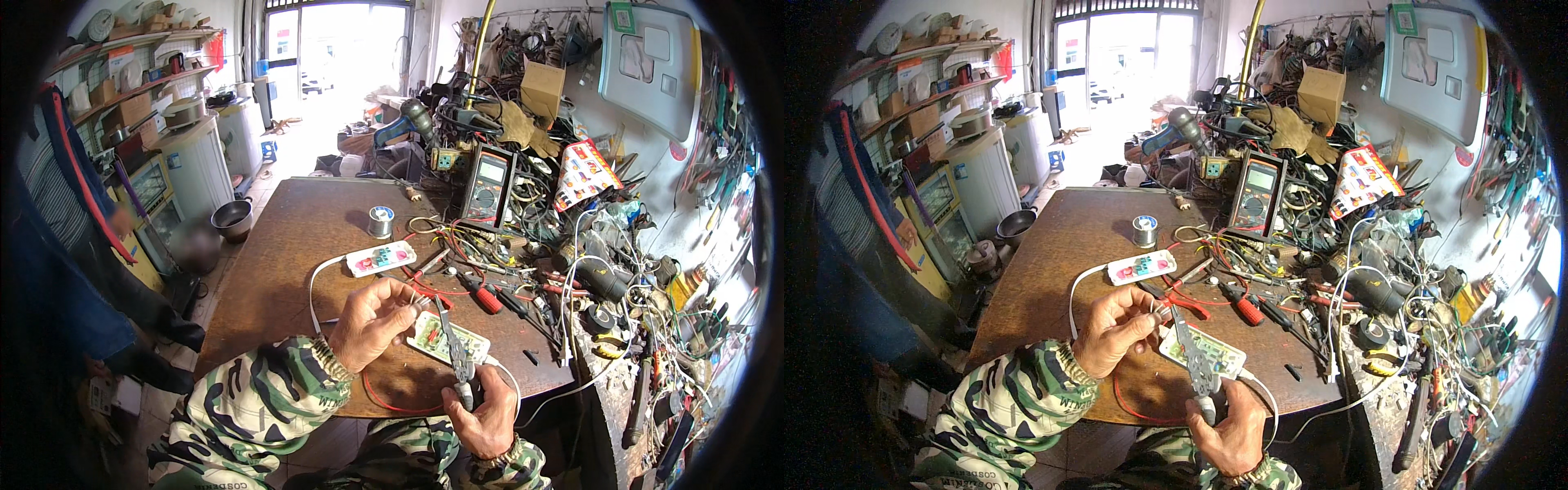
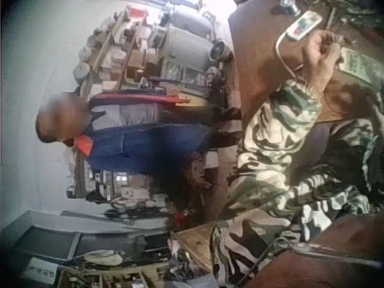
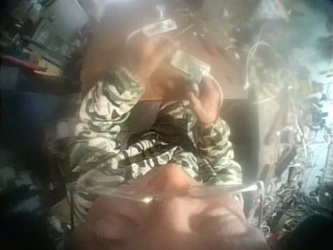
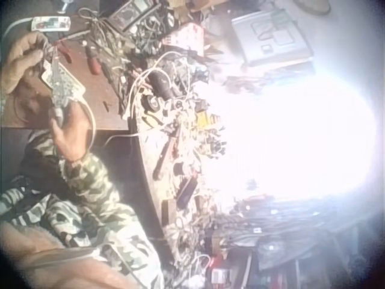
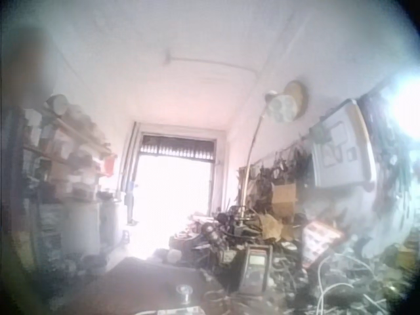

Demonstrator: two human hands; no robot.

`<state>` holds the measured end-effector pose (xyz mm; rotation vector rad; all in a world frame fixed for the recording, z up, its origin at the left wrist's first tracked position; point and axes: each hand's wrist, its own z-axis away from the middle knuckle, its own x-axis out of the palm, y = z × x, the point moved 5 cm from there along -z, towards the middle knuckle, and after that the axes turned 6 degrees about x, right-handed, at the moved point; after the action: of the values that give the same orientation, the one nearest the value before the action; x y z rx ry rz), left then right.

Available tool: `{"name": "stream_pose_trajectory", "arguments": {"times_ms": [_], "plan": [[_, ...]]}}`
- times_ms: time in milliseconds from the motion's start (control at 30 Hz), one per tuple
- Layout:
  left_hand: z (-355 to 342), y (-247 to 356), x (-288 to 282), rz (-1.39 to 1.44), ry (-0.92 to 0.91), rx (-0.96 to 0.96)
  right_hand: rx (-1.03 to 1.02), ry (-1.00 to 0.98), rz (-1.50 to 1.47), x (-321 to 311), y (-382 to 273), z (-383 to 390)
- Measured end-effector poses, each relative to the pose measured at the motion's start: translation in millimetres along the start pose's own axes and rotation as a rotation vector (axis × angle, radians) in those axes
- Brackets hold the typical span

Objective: The person strips a white cable, solders wires to a small circuit board, and uses a soldering iron and pliers to assemble the connection. The person then inspects the soldered joint and places the soldering iron back on the table.

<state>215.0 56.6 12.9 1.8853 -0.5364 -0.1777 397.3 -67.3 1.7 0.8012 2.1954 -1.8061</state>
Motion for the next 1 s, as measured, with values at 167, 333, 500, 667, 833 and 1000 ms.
{"name": "stream_pose_trajectory", "arguments": {"times_ms": [167, 333, 500, 667, 833, 1000], "plan": [[0, 6, 1, 0.029, 0.033, 0.02, -0.041, -0.005, 0.077, 1, -2, 0], [-3, 0, 0, 0.044, 0.021, 0.028, -0.112, 0.028, 0.209, -1, 1, 3], [-1, -2, -4, 0.056, 0.041, -0.009, -0.171, 0.123, 0.422, -2, 6, 7], [-2, 6, 5, -0.202, -0.08, 0.127, -0.122, 0.142, 0.578, -6, 4, 8], [-2, 1, 1, -0.392, -0.005, 0.245, -0.152, 0.148, 0.676, -8, -5, 11], [-3, -1, -1, -0.293, 0.018, 0.242, -0.192, 0.149, 0.636, -8, -2, 18]]}}
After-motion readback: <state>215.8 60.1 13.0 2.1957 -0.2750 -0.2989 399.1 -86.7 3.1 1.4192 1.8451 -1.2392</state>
